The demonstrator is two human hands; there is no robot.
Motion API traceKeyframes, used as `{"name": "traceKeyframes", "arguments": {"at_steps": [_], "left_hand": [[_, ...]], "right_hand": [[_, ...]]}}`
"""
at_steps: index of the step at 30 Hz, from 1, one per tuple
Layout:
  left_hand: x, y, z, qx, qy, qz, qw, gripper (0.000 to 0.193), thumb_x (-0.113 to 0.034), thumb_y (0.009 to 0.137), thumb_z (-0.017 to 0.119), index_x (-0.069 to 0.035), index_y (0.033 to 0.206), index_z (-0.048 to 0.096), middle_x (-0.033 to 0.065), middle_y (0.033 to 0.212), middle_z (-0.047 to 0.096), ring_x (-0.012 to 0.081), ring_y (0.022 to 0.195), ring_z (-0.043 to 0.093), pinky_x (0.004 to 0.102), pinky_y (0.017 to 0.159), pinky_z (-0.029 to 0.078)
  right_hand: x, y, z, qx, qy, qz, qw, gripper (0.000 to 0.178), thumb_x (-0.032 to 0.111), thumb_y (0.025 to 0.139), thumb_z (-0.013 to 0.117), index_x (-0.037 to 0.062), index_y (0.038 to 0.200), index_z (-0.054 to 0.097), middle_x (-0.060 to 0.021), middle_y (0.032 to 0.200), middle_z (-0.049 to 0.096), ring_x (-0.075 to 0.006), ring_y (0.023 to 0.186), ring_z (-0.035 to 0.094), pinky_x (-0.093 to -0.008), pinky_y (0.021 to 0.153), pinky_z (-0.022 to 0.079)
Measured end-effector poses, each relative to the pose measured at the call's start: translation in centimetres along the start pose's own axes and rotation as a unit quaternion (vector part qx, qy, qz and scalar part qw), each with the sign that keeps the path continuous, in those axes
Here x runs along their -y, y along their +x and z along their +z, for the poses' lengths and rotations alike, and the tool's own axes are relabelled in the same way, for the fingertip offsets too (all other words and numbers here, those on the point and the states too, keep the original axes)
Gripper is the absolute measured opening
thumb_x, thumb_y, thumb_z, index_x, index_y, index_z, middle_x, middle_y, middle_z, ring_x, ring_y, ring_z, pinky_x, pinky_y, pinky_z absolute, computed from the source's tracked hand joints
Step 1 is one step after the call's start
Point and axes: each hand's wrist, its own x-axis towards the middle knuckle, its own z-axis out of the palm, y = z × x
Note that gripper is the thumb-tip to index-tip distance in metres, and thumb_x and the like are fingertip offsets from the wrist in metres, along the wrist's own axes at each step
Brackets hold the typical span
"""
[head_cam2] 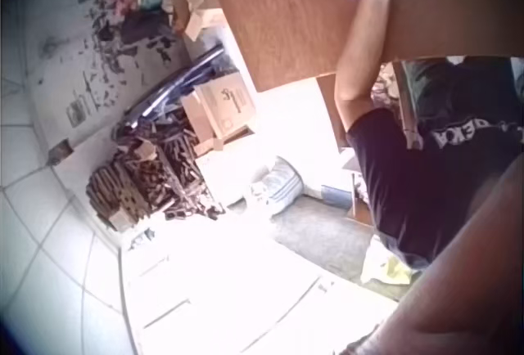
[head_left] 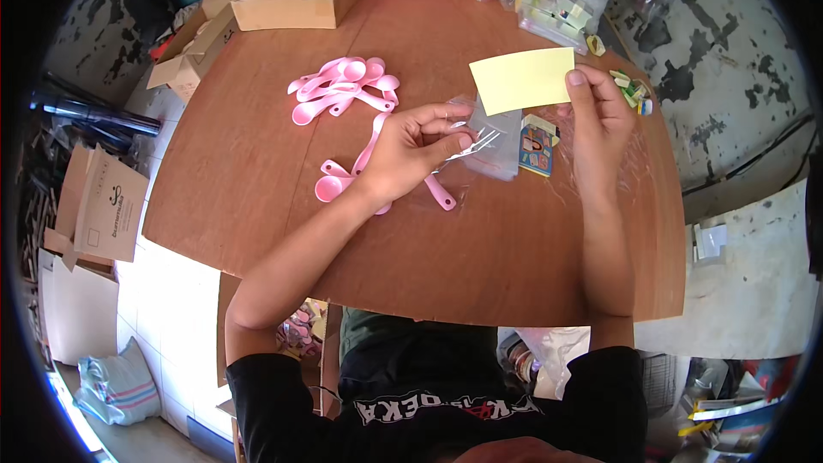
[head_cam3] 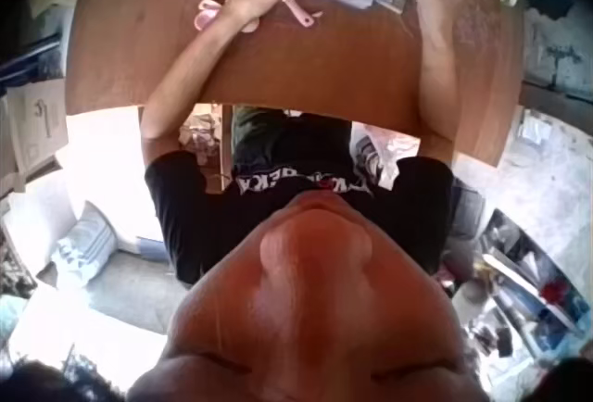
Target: The person places a yellow sticky note and a pink plastic spoon into a small clear plastic bag, then seals the bag. This process is repeated multiple times with additional spoons and notes.
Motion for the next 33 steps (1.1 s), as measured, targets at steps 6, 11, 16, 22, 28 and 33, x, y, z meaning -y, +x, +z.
{"name": "traceKeyframes", "arguments": {"at_steps": [6,11,16,22,28,33], "left_hand": [[-0.8,0.1,0.2,0.002,-0.016,0.021,1.0,0.038,-0.001,0.09,0.066,0.003,0.126,0.057,0.0117,0.103,0.072,0.013,0.092,0.068,0.0266,0.082,0.054],[-0.4,0.1,0.2,0.015,0.038,0.035,0.999,0.041,-0.003,0.091,0.066,0.004,0.13,0.054,0.0108,0.106,0.071,0.0102,0.092,0.066,0.0256,0.079,0.054],[-0.5,-0.1,0.4,0.029,0.008,0.02,0.999,0.041,-0.004,0.092,0.066,0.004,0.131,0.054,0.0113,0.108,0.071,0.0099,0.093,0.066,0.0246,0.077,0.054],[-0.4,-0.1,0.4,0.03,0.008,0.039,0.999,0.039,-0.002,0.092,0.065,0.004,0.129,0.056,0.0131,0.112,0.069,0.0128,0.098,0.066,0.0261,0.082,0.055],[0.0,-0.1,0.4,0.05,0.042,0.077,0.995,0.034,0.0,0.091,0.064,0.005,0.124,0.059,0.0139,0.121,0.065,0.0176,0.106,0.064,0.0314,0.092,0.054],[-0.4,-0.4,0.4,0.039,0.181,0.173,0.967,0.047,-0.005,0.086,0.072,0.002,0.13,0.055,0.0119,0.116,0.067,0.0145,0.101,0.065,0.0295,0.087,0.054]], "right_hand": [[-0.1,0.4,-0.5,0.077,-0.058,0.032,0.995,0.016,0.013,0.092,0.067,-0.002,0.1,0.068,0.0003,0.081,0.066,-0.0021,0.071,0.057,-0.0186,0.061,0.044],[-0.1,-0.2,0.0,0.167,-0.104,0.014,0.98,0.012,0.008,0.089,0.069,0.0014,0.098,0.069,-0.002,0.082,0.069,-0.003,0.07,0.057,-0.0204,0.062,0.045],[-0.2,-0.3,0.1,0.287,-0.126,0.007,0.95,0.011,0.008,0.086,0.071,-0.0005,0.094,0.071,-0.0043,0.086,0.069,-0.0077,0.075,0.06,-0.023,0.065,0.046],[-1.3,-1.1,0.9,0.364,-0.104,-0.063,0.923,0.014,0.014,0.088,0.07,0.001,0.093,0.072,-0.0068,0.095,0.068,-0.0174,0.086,0.064,-0.0302,0.076,0.051],[-0.7,-1.8,1.1,0.49,-0.107,0.032,0.864,0.019,0.016,0.089,0.069,-0.0012,0.097,0.068,-0.0097,0.092,0.068,-0.017,0.077,0.064,-0.0312,0.072,0.052],[-1.9,-1.9,1.2,0.481,-0.176,0.038,0.858,0.021,0.01,0.091,0.065,0.0,0.11,0.063,-0.0091,0.087,0.068,-0.0126,0.065,0.061,-0.0271,0.06,0.05]]}}
